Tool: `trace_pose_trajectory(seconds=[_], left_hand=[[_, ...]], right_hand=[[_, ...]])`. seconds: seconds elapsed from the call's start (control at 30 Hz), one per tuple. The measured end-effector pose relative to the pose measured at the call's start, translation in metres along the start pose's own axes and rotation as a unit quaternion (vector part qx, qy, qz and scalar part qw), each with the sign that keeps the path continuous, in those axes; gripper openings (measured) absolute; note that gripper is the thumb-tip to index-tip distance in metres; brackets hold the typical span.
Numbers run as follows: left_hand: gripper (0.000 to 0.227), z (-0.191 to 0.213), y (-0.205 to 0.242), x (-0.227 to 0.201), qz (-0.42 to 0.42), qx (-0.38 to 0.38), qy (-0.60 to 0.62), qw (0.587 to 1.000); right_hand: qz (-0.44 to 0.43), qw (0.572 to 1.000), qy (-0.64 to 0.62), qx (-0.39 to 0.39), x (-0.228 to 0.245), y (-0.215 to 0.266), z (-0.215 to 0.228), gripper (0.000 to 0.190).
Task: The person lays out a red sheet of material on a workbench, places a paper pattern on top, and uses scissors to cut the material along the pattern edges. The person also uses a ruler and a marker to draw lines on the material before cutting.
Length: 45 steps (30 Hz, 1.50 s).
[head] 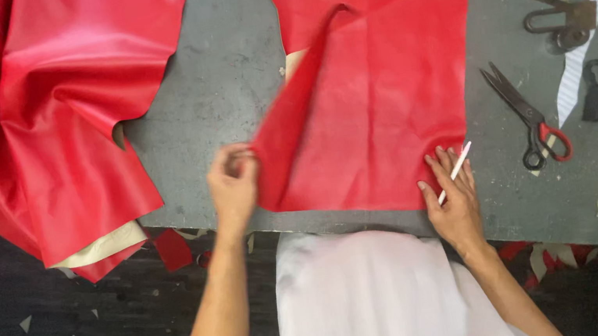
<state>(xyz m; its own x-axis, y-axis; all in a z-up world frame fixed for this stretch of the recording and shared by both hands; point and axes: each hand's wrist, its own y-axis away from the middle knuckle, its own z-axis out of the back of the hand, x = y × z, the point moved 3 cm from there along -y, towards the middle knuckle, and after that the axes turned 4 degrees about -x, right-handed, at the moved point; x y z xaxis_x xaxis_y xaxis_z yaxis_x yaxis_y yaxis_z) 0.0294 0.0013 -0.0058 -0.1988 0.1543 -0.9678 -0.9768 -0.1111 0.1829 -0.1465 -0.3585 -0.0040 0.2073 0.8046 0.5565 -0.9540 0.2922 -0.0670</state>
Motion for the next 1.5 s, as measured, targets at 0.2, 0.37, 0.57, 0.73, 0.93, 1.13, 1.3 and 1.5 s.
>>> trace_pose_trajectory(seconds=[0.2,0.37,0.57,0.73,0.93,1.13,1.3,1.5], left_hand=[[0.008,0.094,-0.063,-0.013,-0.153,-0.134,-0.068,0.977],[0.005,0.191,-0.15,-0.045,-0.307,-0.247,-0.112,0.912],[0.057,0.243,-0.205,-0.059,-0.288,-0.306,-0.46,0.782],[0.098,0.187,-0.224,-0.032,-0.304,-0.109,-0.502,0.803],[0.056,0.178,-0.239,-0.007,-0.15,-0.15,-0.444,0.871],[0.039,0.188,-0.273,-0.009,-0.131,-0.09,-0.401,0.902],[0.04,0.2,-0.3,-0.011,0.131,0.002,-0.316,0.94],[0.05,0.195,-0.296,-0.052,-0.071,-0.119,-0.21,0.968]], right_hand=[[0.079,0.996,-0.007,0.037,0.059,-0.043,-0.025,0.052],[0.203,0.964,-0.088,0.145,0.135,-0.072,-0.07,0.049],[0.242,0.941,-0.122,0.201,0.212,-0.086,-0.104,0.047],[0.201,0.952,-0.129,0.191,0.237,-0.097,-0.111,0.043],[0.124,0.968,-0.122,0.181,0.227,-0.116,-0.11,0.04],[0.125,0.974,-0.122,0.147,0.196,-0.125,-0.126,0.039],[0.091,0.978,-0.154,0.108,0.174,-0.126,-0.142,0.036],[0.083,0.974,-0.137,0.162,0.153,-0.129,-0.152,0.033]])
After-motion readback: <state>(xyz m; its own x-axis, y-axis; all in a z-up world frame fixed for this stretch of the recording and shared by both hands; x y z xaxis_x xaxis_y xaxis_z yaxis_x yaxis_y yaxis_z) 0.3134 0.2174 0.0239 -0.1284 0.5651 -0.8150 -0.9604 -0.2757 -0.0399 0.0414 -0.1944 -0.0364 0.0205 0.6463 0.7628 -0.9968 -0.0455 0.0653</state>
